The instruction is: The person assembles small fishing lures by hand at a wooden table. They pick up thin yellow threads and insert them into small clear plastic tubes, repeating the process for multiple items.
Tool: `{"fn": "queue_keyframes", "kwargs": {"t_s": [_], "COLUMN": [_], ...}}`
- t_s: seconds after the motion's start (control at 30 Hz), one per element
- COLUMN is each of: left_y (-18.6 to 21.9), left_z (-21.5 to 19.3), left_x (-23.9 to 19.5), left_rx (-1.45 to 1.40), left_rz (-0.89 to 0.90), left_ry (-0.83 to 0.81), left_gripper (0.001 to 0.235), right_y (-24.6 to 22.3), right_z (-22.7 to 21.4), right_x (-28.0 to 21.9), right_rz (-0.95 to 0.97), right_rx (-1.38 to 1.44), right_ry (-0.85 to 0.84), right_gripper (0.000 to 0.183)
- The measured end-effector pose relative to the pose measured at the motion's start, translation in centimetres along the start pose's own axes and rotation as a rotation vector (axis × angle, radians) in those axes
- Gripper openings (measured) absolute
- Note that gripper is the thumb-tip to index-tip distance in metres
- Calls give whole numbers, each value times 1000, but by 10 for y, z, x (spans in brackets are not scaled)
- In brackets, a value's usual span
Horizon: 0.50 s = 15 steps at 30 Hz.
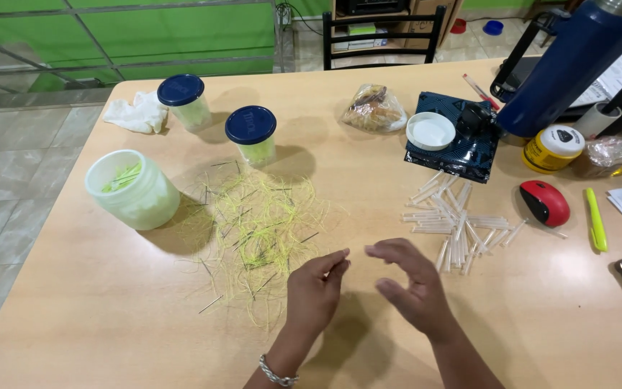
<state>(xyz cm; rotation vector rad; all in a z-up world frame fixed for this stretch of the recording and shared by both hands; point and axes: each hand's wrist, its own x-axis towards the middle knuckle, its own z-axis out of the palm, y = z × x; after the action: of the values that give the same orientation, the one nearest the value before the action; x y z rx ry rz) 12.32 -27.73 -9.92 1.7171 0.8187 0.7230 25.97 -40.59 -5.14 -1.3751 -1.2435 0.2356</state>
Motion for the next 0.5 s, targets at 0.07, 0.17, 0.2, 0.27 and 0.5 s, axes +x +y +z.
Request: {"fn": "queue_keyframes", "kwargs": {"t_s": [0.07,0.17,0.2,0.27,0.5], "left_y": [-10,-2,-1,2,5], "left_z": [2,1,0,-1,-4], "left_x": [-5,-7,-7,-7,-9], "left_rx": [393,408,451,492,513], "left_rz": [477,558,592,621,664], "left_ry": [156,205,196,194,176], "left_gripper": [22,30,33,35,36], "right_y": [-3,-3,-4,-5,1], "right_z": [9,12,11,8,7], "right_x": [0,4,4,6,3], "right_rz": [125,409,489,567,597], "right_rx": [3,-34,-13,6,49], "right_ry": [-34,-25,3,25,-32], "right_gripper": [43,33,29,25,26]}}
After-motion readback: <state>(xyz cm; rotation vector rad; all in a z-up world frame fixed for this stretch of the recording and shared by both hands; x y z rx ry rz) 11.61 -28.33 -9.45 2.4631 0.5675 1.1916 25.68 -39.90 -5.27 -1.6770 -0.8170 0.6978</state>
